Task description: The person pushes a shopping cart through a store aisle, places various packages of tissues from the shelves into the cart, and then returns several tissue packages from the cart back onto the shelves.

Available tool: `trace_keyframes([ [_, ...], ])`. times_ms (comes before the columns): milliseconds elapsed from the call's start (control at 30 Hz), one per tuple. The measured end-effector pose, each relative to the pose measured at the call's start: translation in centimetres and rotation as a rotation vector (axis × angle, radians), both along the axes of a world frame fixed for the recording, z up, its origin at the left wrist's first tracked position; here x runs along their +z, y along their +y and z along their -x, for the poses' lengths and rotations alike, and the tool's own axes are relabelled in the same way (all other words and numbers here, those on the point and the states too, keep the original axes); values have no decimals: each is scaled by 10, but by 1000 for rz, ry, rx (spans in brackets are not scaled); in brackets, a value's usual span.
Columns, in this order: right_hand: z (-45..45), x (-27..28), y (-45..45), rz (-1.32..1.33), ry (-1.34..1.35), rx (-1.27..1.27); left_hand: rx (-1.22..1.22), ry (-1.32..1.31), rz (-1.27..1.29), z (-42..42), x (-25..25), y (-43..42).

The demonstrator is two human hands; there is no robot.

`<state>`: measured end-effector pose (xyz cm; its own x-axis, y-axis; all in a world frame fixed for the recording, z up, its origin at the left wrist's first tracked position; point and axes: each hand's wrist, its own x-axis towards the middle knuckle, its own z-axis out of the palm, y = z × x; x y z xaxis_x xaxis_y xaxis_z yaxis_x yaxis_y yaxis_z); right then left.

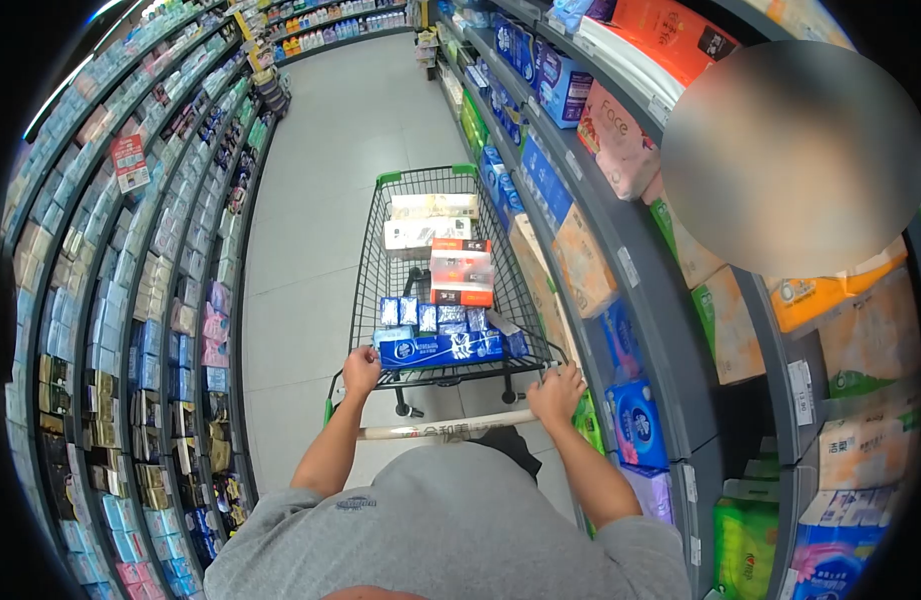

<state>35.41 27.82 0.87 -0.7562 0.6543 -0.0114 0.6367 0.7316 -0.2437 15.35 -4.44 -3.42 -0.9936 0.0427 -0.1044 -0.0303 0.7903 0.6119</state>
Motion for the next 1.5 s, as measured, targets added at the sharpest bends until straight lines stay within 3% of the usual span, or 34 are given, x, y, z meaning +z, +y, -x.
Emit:
trace_keyframes([
  [1233,1,8,7,2,43,-3,-14,-116,117,-6,15,14],
  [1433,2,9,6,42,-10,-39,-83,-59,149,1,-13,3],
  [1500,-1,9,7,22,-4,-32,-62,-157,116,6,-26,0],
])
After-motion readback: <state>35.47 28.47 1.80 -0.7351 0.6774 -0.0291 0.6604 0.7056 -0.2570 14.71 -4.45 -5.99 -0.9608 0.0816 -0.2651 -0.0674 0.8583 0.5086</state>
